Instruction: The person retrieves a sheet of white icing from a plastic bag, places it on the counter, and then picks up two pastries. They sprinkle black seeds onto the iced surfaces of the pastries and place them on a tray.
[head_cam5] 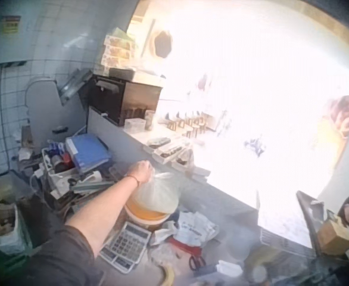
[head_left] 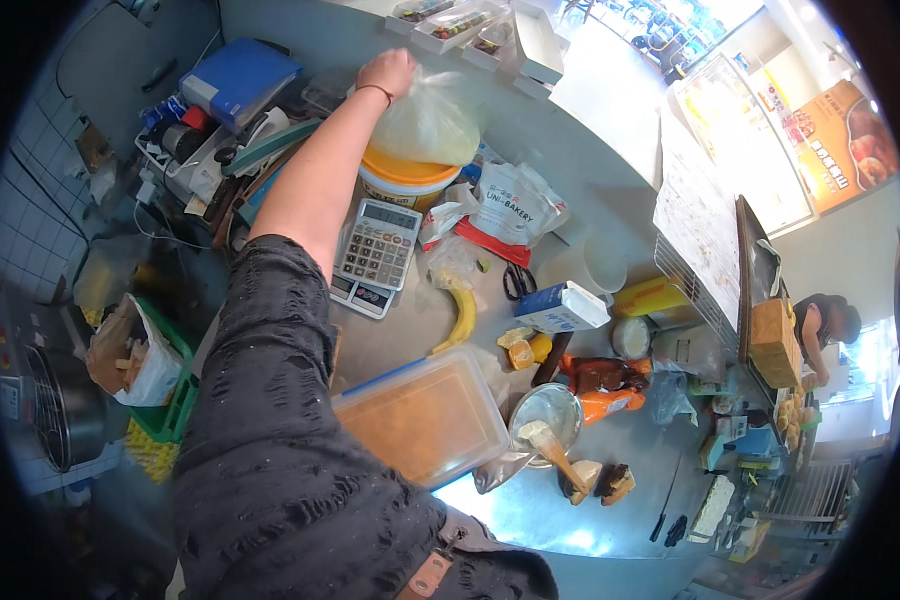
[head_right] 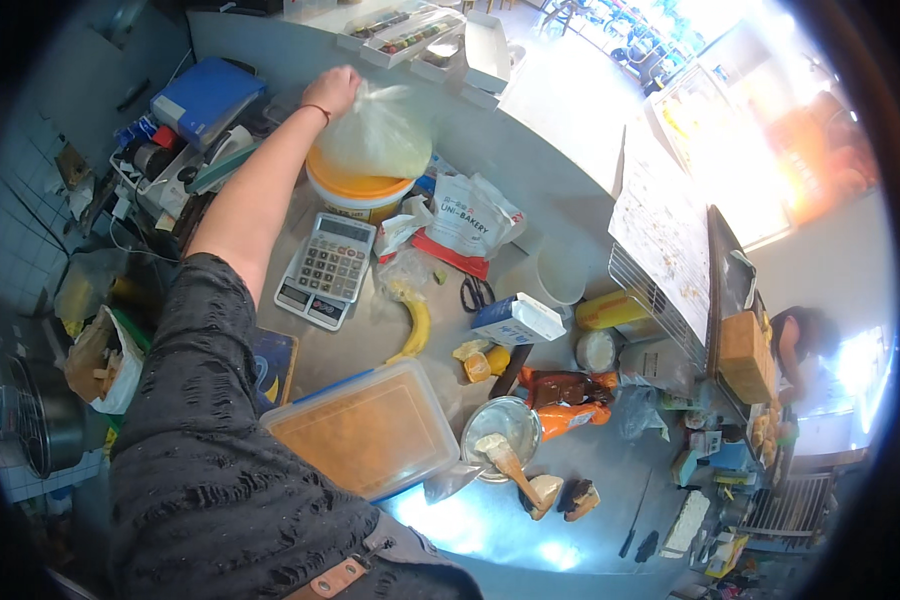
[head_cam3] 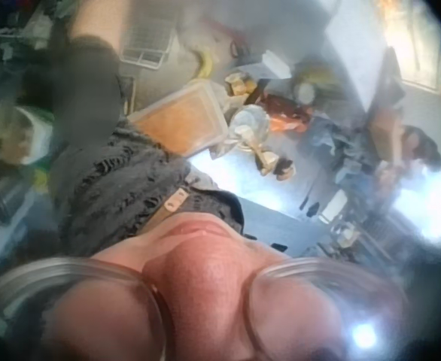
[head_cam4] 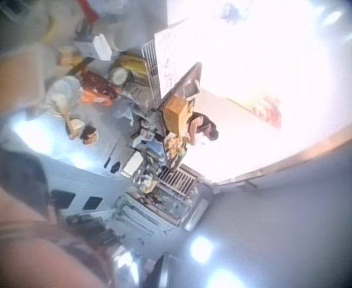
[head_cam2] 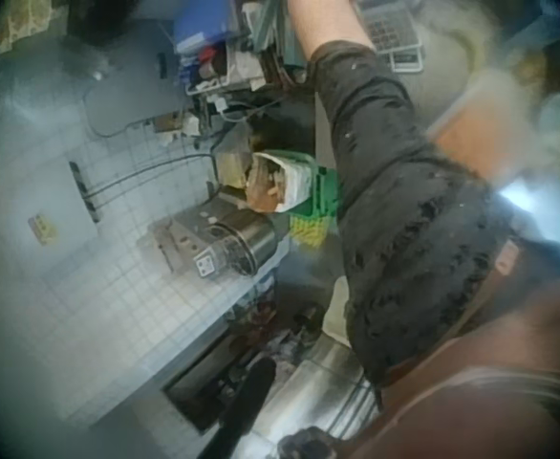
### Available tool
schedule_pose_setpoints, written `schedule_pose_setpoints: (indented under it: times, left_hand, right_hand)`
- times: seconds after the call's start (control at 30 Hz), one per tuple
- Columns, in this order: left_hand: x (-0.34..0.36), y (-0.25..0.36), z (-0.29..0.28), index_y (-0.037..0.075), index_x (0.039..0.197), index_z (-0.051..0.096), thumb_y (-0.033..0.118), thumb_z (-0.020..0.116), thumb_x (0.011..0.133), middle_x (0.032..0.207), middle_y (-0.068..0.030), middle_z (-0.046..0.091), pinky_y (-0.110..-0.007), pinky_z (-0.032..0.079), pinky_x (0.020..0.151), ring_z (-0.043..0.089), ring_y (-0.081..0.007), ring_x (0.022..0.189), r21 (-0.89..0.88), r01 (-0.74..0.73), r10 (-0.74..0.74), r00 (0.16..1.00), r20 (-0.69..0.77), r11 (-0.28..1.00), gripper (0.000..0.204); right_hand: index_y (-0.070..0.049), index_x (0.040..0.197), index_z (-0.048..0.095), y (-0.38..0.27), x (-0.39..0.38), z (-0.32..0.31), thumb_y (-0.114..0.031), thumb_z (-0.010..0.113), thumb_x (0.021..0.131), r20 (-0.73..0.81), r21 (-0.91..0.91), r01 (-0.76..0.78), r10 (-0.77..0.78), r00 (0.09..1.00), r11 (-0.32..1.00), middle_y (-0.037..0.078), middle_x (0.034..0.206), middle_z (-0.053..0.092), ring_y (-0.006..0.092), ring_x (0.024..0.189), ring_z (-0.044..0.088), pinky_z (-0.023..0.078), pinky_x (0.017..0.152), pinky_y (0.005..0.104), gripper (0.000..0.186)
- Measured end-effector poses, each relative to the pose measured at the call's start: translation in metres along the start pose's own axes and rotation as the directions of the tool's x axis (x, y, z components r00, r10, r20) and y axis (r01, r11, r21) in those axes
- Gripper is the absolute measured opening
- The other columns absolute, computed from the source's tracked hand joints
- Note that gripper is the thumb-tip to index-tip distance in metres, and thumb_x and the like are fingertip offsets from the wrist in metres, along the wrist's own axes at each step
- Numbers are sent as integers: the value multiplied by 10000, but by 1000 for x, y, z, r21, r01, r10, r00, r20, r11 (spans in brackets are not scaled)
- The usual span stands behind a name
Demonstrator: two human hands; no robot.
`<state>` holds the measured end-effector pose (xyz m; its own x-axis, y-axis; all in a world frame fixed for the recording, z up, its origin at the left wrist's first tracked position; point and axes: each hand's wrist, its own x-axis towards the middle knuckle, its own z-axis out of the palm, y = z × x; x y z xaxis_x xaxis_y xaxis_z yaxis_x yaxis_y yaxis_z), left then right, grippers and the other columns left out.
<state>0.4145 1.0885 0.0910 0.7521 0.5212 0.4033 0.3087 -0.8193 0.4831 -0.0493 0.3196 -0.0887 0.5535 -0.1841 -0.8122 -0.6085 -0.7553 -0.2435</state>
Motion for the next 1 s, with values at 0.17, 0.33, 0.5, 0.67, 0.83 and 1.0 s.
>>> schedule_pose_setpoints:
  times: [0.17,0.33,0.5,0.67,0.83,1.0]
  left_hand:
    - [40,33,-42,44,1124,676,355,579,1038,1119,-161,740,-380,556,863,726,-261,1024,-480,-204,81,961,-265,853,337]
    - [32,8,-39,56,1208,644,263,604,1034,1134,-89,741,-323,561,859,719,-152,964,-878,-2,181,979,97,478,273]
    - [-24,-47,-10,160,1302,643,25,576,895,1307,-62,675,-415,487,1040,616,-312,1204,-58,-76,75,997,-24,995,434]
    - [-34,-37,11,236,1370,615,80,551,926,1411,-10,594,-482,390,1136,511,-288,1346,252,-410,344,900,267,876,475]
    - [-38,-33,9,213,1269,658,161,523,973,1314,-62,622,-491,462,1053,570,-317,1250,219,-404,364,910,200,888,329]
    - [-55,-37,6,144,1121,700,143,574,943,1146,-119,667,-467,519,966,625,-375,1116,33,-470,467,881,79,882,218]
  right_hand:
    - [-93,1189,654,-3,0,9,-273,704,958,-8,-7,8,-8,1000,1000,107,1101,691,277,955,671,537,792,414,298]
    - [-91,1161,665,5,-8,15,-259,707,955,-13,-14,30,-31,999,999,110,1072,699,284,922,683,544,768,416,270]
    - [-88,1133,676,12,-18,17,-245,710,953,-20,-60,37,-38,999,998,113,1044,708,291,888,695,552,744,418,242]
    - [-85,1105,688,-35,-92,-12,-230,713,950,4,-427,76,-82,997,901,116,1016,716,298,855,707,559,721,420,214]
    - [-83,968,701,-241,-112,-56,-31,718,896,-240,-632,667,-918,317,396,106,841,684,301,687,663,535,642,386,91]
    - [-86,1319,574,-428,-65,-23,-152,720,902,46,-581,811,-993,111,64,175,1258,629,383,1117,642,549,889,446,447]
